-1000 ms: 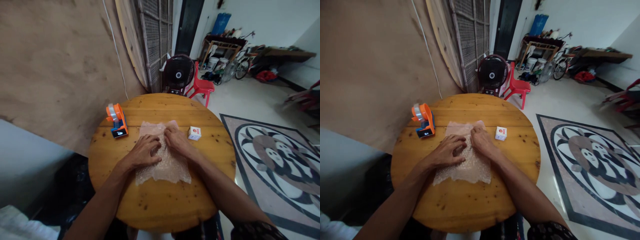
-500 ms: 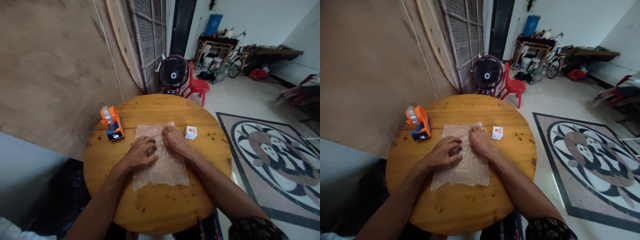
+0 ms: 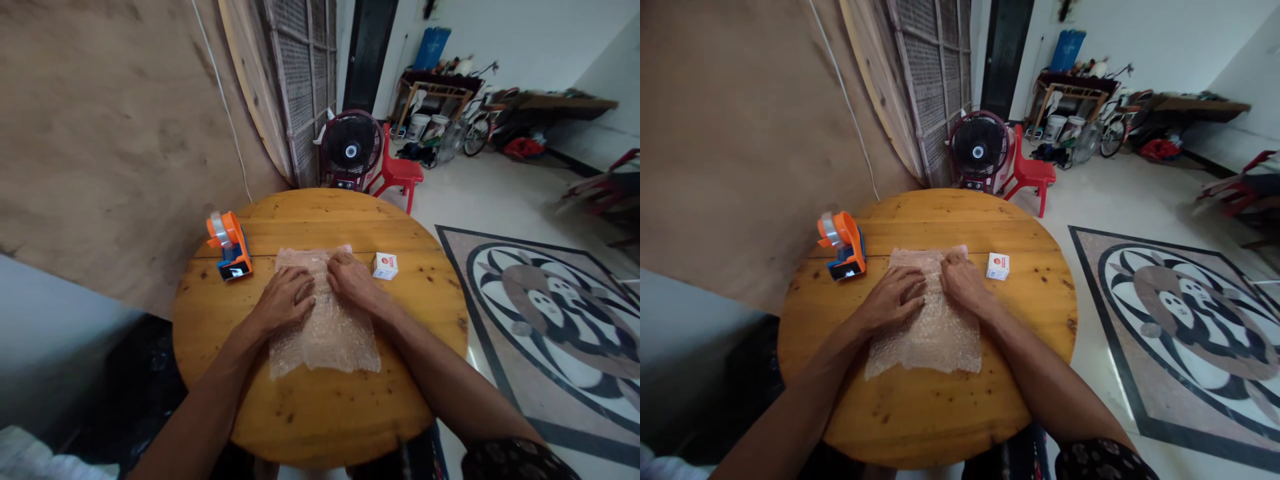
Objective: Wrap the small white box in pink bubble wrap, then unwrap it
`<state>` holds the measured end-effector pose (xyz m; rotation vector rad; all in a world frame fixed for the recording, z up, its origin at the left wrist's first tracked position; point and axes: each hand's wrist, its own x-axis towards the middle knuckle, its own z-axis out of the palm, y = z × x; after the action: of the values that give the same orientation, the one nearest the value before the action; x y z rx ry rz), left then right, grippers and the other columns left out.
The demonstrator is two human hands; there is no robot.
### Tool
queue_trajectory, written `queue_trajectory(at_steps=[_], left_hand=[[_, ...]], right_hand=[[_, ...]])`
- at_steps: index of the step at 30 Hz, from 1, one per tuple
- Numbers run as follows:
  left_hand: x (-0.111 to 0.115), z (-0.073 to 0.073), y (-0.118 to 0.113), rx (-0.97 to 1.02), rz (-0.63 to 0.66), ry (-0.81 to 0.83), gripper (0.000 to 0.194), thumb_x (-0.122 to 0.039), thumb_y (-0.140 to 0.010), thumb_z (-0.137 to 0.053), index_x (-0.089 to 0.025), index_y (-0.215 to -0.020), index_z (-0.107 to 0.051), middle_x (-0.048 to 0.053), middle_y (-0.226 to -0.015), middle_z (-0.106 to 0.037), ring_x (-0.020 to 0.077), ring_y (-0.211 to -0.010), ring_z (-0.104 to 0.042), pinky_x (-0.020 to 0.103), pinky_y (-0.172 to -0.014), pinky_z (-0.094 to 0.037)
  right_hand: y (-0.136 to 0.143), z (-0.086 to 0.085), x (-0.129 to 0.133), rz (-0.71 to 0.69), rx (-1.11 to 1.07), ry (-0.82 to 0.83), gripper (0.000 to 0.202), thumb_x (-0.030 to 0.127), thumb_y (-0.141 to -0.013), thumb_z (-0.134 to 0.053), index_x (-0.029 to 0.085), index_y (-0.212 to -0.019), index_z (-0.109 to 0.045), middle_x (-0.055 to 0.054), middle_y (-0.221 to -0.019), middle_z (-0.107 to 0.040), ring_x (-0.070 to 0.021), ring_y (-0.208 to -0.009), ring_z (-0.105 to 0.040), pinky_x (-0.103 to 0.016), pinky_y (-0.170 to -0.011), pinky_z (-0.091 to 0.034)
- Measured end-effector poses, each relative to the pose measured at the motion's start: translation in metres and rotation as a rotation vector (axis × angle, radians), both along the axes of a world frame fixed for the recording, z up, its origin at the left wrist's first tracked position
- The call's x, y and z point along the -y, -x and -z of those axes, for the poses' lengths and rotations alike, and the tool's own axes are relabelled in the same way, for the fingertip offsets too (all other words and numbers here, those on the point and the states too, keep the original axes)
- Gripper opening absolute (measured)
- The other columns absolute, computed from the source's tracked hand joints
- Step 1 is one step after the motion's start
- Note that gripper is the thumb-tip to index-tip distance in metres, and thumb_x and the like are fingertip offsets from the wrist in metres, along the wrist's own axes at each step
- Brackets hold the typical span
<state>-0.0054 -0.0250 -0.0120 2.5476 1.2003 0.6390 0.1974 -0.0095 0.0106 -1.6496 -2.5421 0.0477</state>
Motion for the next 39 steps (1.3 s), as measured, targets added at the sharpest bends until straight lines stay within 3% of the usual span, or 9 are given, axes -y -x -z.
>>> queue_trajectory(at_steps=[6,29,35,39], left_hand=[[0.0,0.004,0.001,-0.047,-0.007,0.007,0.039,-0.033,-0.081,-0.062,-0.015,-0.116,-0.064,0.014,-0.132,-0.056,0.0299,-0.123,-0.047,0.047,-0.106,-0.039],[0.0,0.002,0.003,-0.082,0.003,0.024,0.041,-0.038,-0.081,-0.06,-0.017,-0.117,-0.064,0.013,-0.134,-0.054,0.0285,-0.123,-0.048,0.045,-0.106,-0.038],[-0.002,0.007,0.004,-0.104,0.006,0.024,0.039,-0.041,-0.083,-0.058,-0.018,-0.115,-0.065,0.012,-0.134,-0.055,0.0297,-0.124,-0.048,0.047,-0.105,-0.039],[-0.008,0.015,0.007,-0.13,0.032,-0.031,0.042,-0.046,-0.084,-0.055,-0.019,-0.115,-0.064,0.012,-0.132,-0.057,0.0297,-0.123,-0.049,0.047,-0.105,-0.04]], right_hand=[[-0.002,0.001,-0.001,-0.005,0.013,-0.02,0.023,0.023,-0.092,-0.047,0.012,-0.104,-0.063,-0.013,-0.114,-0.062,-0.0251,-0.113,-0.052,-0.033,-0.098,-0.04],[-0.009,-0.003,-0.003,0.015,-0.017,0.001,0.021,0.026,-0.09,-0.05,0.014,-0.099,-0.064,-0.013,-0.11,-0.064,-0.0247,-0.107,-0.057,-0.033,-0.09,-0.043],[-0.011,-0.014,0.0,0.079,-0.038,0.075,0.019,0.023,-0.088,-0.051,0.014,-0.094,-0.066,-0.012,-0.107,-0.067,-0.0225,-0.1,-0.062,-0.029,-0.082,-0.046],[-0.014,-0.025,0.01,0.019,-0.057,0.12,0.016,0.027,-0.084,-0.06,0.017,-0.093,-0.067,-0.009,-0.106,-0.069,-0.0205,-0.099,-0.063,-0.028,-0.084,-0.047]])
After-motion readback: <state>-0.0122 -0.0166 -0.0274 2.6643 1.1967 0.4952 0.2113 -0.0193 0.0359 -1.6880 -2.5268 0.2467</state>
